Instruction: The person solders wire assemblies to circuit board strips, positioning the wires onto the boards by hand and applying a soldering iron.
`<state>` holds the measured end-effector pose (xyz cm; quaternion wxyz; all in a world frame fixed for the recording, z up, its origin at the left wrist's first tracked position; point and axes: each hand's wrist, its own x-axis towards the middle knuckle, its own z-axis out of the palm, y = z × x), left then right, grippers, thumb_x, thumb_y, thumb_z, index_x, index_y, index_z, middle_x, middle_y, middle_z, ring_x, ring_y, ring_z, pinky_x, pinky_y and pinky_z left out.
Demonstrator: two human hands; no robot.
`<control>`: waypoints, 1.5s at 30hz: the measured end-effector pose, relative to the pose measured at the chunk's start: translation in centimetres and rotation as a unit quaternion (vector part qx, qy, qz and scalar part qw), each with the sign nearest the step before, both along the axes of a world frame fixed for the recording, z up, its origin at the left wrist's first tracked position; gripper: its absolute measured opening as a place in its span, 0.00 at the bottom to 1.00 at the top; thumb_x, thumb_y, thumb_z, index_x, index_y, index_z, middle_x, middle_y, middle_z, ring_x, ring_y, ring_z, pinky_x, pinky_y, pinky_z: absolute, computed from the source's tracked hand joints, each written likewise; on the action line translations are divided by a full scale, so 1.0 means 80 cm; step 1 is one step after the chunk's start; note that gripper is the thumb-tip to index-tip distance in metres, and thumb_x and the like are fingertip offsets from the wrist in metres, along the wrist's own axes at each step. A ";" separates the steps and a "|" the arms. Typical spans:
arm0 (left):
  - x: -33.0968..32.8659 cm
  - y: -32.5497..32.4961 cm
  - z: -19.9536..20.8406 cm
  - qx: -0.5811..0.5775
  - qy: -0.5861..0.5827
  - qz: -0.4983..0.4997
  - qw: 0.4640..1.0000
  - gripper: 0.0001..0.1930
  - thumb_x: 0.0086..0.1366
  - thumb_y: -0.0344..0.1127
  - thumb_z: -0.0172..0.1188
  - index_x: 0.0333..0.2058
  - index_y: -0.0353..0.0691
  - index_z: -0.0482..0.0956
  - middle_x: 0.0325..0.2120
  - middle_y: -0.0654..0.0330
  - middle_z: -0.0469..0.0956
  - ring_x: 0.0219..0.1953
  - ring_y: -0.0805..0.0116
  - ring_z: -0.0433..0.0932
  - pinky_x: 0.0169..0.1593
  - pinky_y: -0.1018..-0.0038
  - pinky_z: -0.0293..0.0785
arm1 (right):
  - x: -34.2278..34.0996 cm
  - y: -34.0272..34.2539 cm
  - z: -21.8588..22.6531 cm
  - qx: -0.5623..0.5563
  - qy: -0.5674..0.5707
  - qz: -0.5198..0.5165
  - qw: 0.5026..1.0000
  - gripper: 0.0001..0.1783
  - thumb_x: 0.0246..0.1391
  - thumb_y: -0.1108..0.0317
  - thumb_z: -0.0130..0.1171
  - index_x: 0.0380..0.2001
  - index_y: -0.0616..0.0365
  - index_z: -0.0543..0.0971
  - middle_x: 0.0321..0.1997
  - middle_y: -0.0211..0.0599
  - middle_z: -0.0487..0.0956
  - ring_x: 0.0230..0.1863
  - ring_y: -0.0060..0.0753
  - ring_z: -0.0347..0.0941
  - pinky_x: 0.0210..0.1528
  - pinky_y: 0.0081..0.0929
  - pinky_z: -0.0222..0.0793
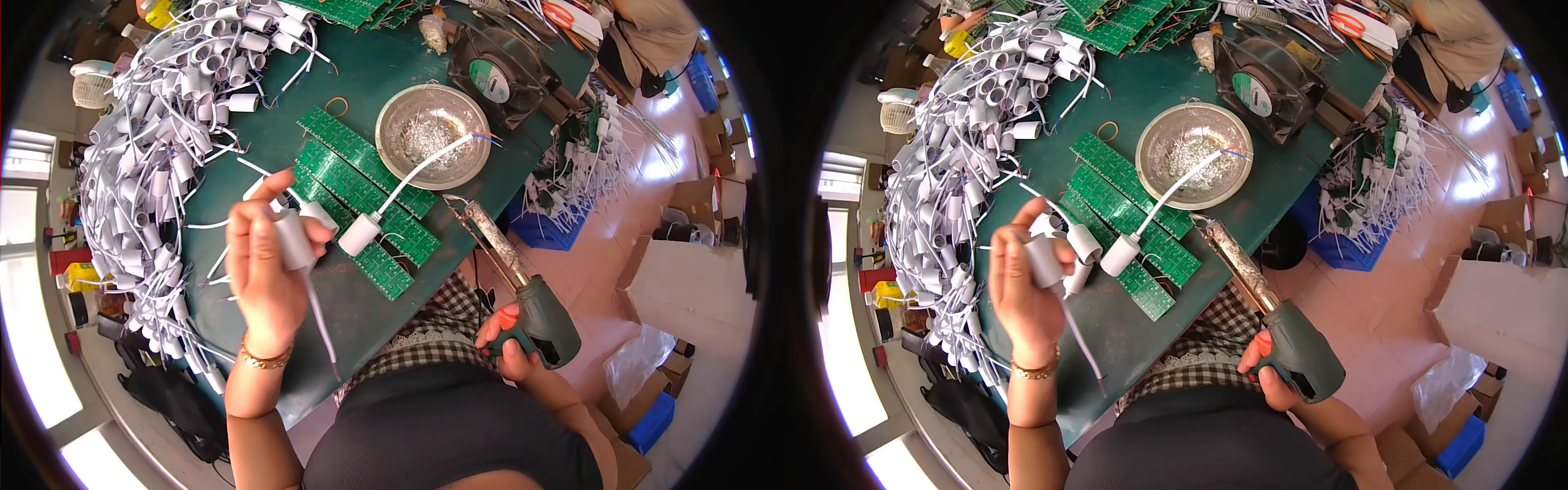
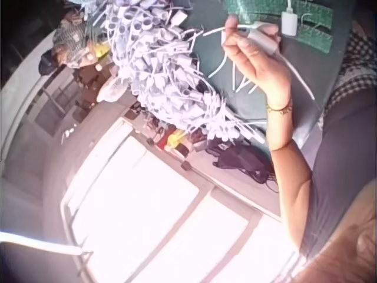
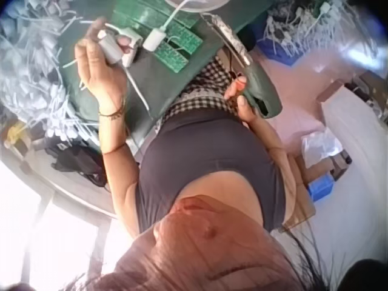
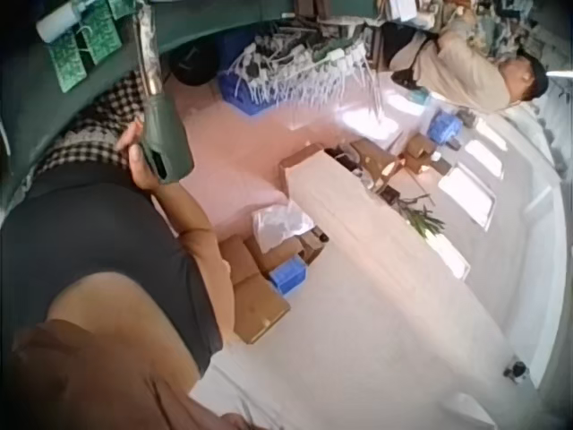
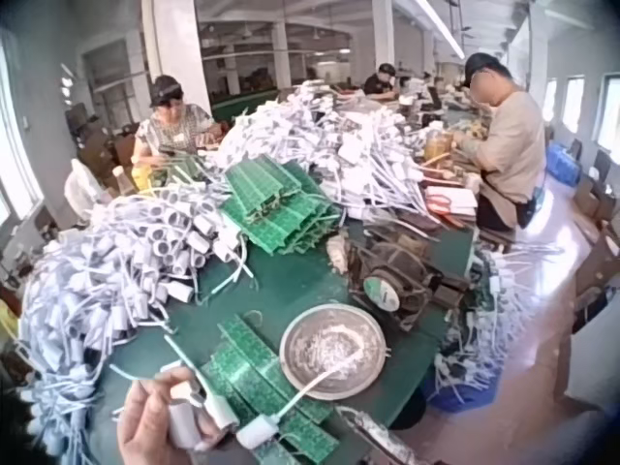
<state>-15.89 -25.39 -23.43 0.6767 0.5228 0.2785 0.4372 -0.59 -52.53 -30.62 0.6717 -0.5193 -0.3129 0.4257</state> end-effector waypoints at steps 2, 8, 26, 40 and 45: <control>-0.021 0.009 0.031 0.131 0.015 0.033 0.991 0.10 0.72 0.39 0.47 0.37 0.38 0.66 0.48 0.47 0.69 0.28 0.68 0.74 0.31 0.75 0.71 | -0.003 -0.005 0.001 0.013 0.000 -0.015 1.000 0.27 0.56 0.57 0.55 0.53 0.56 0.60 0.35 0.39 0.70 0.32 0.35 0.71 0.36 0.37 0.72; -0.056 -0.016 0.035 0.596 0.371 0.023 0.712 0.11 0.48 0.25 0.67 0.31 0.40 0.76 0.38 0.54 0.74 0.29 0.65 0.72 0.35 0.70 0.64 | -0.004 0.000 0.003 0.015 0.001 -0.023 1.000 0.27 0.56 0.56 0.56 0.52 0.57 0.60 0.35 0.40 0.70 0.32 0.34 0.71 0.37 0.36 0.72; -0.027 -0.042 -0.073 0.441 0.399 0.028 0.804 0.09 0.41 0.25 0.63 0.23 0.44 0.75 0.41 0.56 0.71 0.44 0.56 0.65 0.50 0.64 0.58 | -0.011 0.013 0.001 -0.111 -0.131 0.123 0.977 0.20 0.52 0.54 0.54 0.35 0.62 0.71 0.27 0.37 0.75 0.29 0.29 0.74 0.33 0.28 0.71; -0.026 -0.038 -0.079 0.409 0.380 0.044 0.828 0.10 0.38 0.24 0.64 0.21 0.45 0.73 0.38 0.61 0.72 0.42 0.59 0.65 0.47 0.64 0.58 | -0.010 0.010 -0.008 -0.100 -0.345 0.156 0.920 0.11 0.46 0.60 0.53 0.25 0.57 0.75 0.25 0.37 0.76 0.27 0.40 0.74 0.32 0.34 0.69; -0.023 -0.040 -0.079 0.441 0.392 0.046 0.807 0.11 0.38 0.25 0.65 0.22 0.45 0.74 0.37 0.64 0.73 0.41 0.59 0.66 0.47 0.63 0.58 | -0.012 0.010 -0.011 -0.113 -0.353 0.149 0.917 0.09 0.44 0.62 0.54 0.25 0.56 0.76 0.25 0.34 0.78 0.27 0.39 0.75 0.32 0.34 0.69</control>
